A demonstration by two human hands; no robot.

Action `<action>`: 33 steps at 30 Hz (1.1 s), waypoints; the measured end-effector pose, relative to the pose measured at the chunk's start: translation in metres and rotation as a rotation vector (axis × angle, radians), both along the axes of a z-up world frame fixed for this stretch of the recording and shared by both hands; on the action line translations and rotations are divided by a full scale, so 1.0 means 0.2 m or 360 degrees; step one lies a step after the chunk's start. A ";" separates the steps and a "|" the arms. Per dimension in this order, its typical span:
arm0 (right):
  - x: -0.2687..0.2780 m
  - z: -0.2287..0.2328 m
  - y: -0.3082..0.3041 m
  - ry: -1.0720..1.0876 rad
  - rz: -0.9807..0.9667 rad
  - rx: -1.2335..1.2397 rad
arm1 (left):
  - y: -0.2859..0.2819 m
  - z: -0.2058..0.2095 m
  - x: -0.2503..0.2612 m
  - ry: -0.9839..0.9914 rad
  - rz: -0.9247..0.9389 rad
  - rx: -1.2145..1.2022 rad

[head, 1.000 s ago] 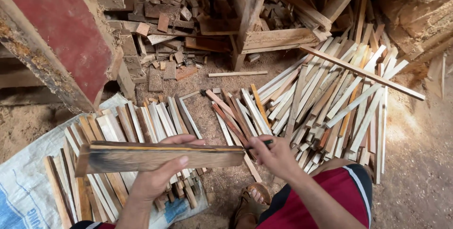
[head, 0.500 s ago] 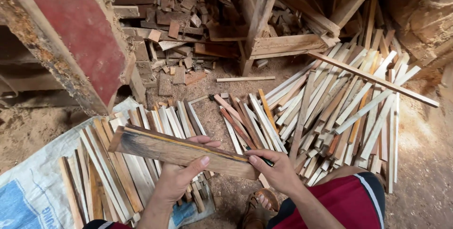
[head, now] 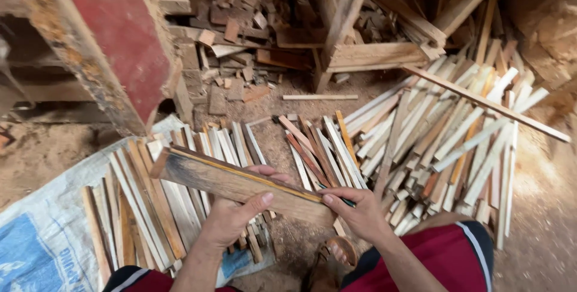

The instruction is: Sorting and marking thin wood strips on a workshop floor

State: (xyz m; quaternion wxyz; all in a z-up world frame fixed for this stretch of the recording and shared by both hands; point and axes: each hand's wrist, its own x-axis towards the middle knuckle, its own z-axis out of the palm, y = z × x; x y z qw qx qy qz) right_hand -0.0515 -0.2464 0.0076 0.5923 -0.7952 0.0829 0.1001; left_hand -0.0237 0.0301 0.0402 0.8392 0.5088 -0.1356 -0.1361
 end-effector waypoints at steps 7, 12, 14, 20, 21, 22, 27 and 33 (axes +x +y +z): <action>0.03 0.00 -0.01 0.0199 0.0242 -0.0180 | 0.00 -0.01 0.02 0.0085 0.0025 0.0045; 0.11 -0.12 0.11 0.0443 0.0174 -0.0048 | 0.03 0.11 0.09 0.1225 0.0376 0.0652; 0.13 -0.32 0.20 0.0290 0.0046 0.0124 | 0.13 0.02 0.08 0.1133 0.0548 0.0681; 0.17 -0.53 0.67 0.0414 -0.0179 0.0335 | 0.37 -0.08 0.09 0.0782 0.0964 0.0881; 0.16 -0.56 0.74 0.0452 -0.0182 0.0267 | 0.39 -0.06 0.07 0.0723 0.1008 0.0914; 0.18 -0.62 0.80 0.0458 -0.0167 0.0264 | 0.42 -0.08 0.07 0.0732 0.1022 0.0912; 0.28 -1.02 1.02 0.0252 0.0067 -0.0303 | 0.48 -0.12 0.07 0.0650 0.0997 0.0986; 0.25 -0.88 1.08 0.0239 0.0152 -0.0367 | 0.46 -0.03 0.07 0.0742 0.0959 0.1052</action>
